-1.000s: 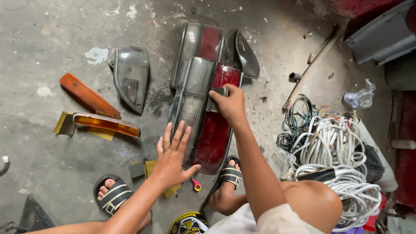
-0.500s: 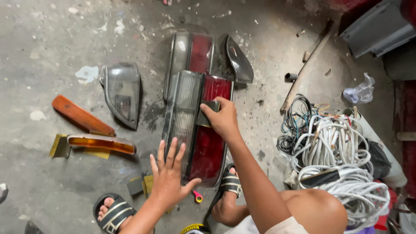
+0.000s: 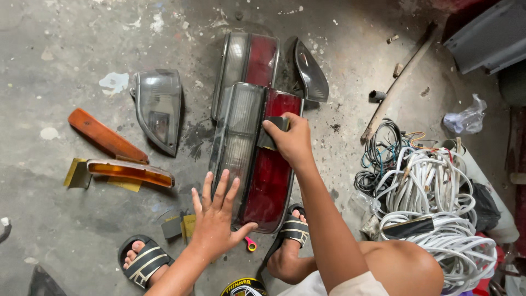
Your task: The person sits on the floor and sands a red car taillight assembly with a sanding block. They hold the taillight steady with one hand and rub the surface with the block in the other, occasionally flipping the taillight to work on different sections.
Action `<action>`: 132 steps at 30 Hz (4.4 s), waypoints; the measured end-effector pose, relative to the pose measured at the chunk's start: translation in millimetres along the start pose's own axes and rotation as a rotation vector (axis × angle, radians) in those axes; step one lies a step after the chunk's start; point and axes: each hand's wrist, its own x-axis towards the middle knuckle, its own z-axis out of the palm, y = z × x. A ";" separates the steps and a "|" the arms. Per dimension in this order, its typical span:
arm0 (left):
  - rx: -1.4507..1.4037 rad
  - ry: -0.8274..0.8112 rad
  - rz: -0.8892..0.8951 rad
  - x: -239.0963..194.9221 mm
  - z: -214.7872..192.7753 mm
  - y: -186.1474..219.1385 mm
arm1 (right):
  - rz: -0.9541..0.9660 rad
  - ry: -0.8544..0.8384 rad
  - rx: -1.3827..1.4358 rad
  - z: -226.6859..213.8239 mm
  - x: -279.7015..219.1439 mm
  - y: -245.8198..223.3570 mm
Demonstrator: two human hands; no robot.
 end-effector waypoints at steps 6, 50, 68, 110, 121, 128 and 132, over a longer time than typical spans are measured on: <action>-0.084 0.002 -0.020 2.2 -3.9 5.1 | -0.109 0.196 0.012 3.5 115.3 17.4; -0.326 -0.212 -0.045 4.0 -52.8 0.9 | -1.144 -0.062 -0.389 -39.2 -82.4 34.4; -0.432 -0.226 -0.017 4.1 -51.5 -3.0 | -1.586 -0.295 -0.542 -14.4 -93.3 74.5; -0.253 -0.152 -0.008 11.8 -38.2 3.5 | -1.599 -0.194 -0.601 -3.3 -56.0 98.0; -0.270 -0.160 -0.003 2.9 -26.3 5.4 | -1.485 -0.140 -0.645 -23.4 -48.9 92.7; -0.261 -0.163 -0.010 9.1 -28.2 1.9 | -1.529 -0.083 -0.600 -11.7 -39.1 88.3; -0.263 -0.168 -0.009 8.8 -29.6 2.1 | -1.537 -0.213 -0.580 -11.4 -78.6 95.3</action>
